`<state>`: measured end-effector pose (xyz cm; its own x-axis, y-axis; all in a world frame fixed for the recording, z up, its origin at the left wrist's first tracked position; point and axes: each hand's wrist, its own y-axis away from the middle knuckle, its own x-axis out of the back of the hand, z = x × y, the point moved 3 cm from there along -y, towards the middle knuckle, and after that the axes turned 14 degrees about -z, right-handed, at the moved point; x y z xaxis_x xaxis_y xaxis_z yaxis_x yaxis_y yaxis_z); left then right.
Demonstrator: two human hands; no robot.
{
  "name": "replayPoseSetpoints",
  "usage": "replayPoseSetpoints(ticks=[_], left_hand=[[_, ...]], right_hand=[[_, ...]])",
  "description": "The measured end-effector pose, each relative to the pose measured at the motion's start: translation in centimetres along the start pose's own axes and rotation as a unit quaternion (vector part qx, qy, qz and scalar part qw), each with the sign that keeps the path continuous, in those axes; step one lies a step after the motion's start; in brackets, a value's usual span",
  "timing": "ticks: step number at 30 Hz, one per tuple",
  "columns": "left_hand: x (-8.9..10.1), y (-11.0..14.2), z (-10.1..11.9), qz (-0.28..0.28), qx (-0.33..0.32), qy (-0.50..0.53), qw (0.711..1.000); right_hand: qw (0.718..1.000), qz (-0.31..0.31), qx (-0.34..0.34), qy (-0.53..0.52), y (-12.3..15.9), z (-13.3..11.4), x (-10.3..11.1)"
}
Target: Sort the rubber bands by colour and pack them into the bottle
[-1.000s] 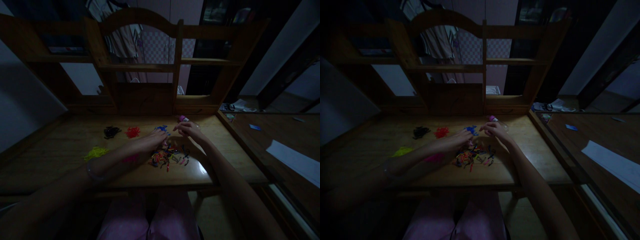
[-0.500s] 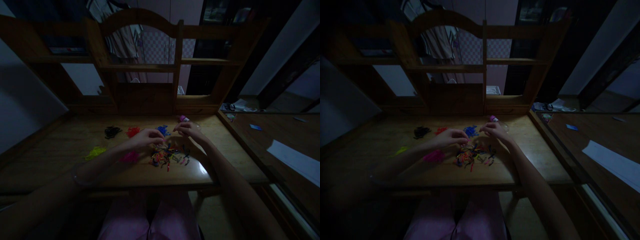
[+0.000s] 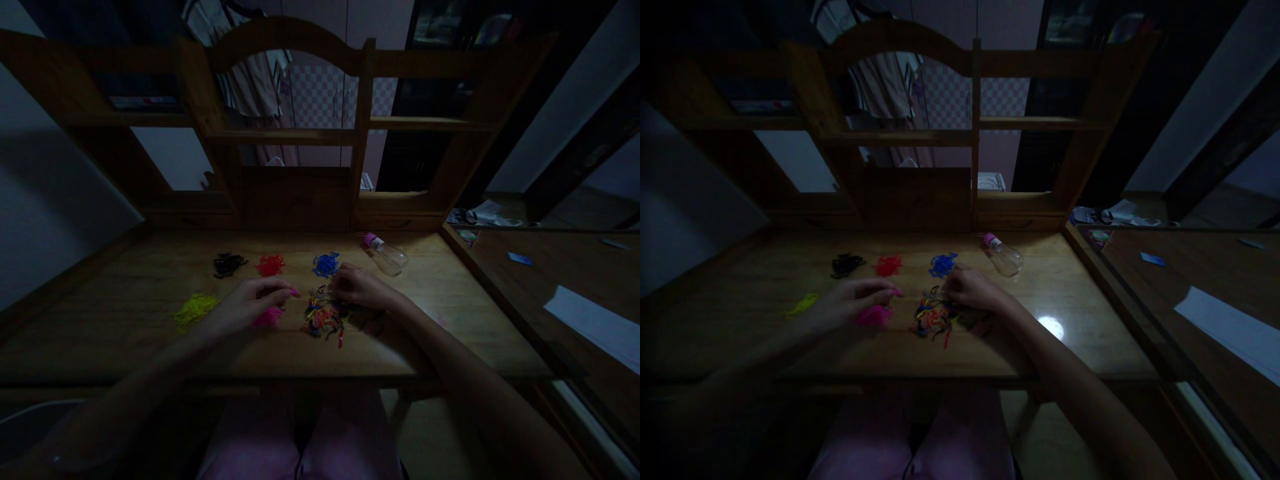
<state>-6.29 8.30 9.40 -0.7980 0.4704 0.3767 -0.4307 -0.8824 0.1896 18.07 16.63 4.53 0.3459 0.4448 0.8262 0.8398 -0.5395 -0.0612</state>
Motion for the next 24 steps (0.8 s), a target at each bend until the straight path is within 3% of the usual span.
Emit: replayPoseSetpoints(ticks=[3,6,8,14,19,24], left_hand=[[-1.8,0.2,0.3,-0.002,0.024,0.187,0.982],[-3.9,-0.6,0.4,0.015,0.011,0.424,0.905],[-5.1,-1.4,0.3,0.03,-0.007,0.504,0.863],[-7.6,-3.4,0.3,0.025,-0.048,0.623,0.78],[-8.3,-4.4,-0.1,0.036,-0.064,0.646,0.76],[-8.5,-4.6,-0.2,0.028,-0.079,0.65,0.755]], right_hand=[[1.0,0.0,0.001,-0.016,-0.2,-0.2,-0.1],[0.995,0.048,0.021,-0.086,-0.4,-0.9,0.5],[0.983,0.09,0.035,-0.156,-0.5,-1.6,1.0],[0.948,0.105,0.07,-0.294,-0.5,-3.2,1.5],[0.946,0.141,0.079,-0.281,-0.2,-3.6,1.7],[0.968,0.161,0.086,-0.17,-0.1,-4.5,1.4]])
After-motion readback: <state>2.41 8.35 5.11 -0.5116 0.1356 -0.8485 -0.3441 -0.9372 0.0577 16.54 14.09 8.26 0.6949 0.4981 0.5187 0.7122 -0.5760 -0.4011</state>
